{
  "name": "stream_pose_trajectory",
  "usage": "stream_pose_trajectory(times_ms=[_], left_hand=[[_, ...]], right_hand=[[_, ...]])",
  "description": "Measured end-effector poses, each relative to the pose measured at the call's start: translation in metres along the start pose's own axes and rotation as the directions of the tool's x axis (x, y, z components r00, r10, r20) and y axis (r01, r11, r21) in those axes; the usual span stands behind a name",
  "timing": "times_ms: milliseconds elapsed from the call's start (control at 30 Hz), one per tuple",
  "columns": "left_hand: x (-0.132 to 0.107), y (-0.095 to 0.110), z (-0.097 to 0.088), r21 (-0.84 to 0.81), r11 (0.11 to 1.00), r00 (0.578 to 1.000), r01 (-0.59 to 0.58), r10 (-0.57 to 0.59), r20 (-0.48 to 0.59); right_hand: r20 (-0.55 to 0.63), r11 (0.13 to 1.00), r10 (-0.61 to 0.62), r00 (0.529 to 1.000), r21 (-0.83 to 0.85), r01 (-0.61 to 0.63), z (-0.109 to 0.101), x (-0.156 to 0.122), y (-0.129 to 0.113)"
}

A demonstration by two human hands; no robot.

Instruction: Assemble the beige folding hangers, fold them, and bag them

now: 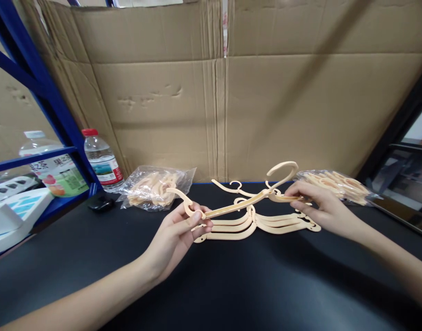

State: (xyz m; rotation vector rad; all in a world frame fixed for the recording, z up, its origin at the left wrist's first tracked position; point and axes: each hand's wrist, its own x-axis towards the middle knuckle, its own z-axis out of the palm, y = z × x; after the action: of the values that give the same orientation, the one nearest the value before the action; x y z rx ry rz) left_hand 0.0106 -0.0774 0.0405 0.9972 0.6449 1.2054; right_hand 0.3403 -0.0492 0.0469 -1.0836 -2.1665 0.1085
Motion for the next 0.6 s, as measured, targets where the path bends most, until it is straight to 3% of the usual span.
stream_pose_trajectory(times_ms=[433, 600], left_hand=[[-0.001, -0.0011, 0.0018, 0.085, 0.996, 1.0, 0.012, -0.012, -0.007], [-0.0003, -0.0057, -0.001, 0.12, 0.993, 0.997, 0.01, -0.001, -0.076]], right_hand=[[-0.015, 1.0, -0.003, 1.0, 0.007, 0.003, 0.0023, -0.0006, -0.0029], [0.007, 1.0, -0.029, 1.0, 0.012, 0.029, 0.0053, -0.0016, -0.0041]])
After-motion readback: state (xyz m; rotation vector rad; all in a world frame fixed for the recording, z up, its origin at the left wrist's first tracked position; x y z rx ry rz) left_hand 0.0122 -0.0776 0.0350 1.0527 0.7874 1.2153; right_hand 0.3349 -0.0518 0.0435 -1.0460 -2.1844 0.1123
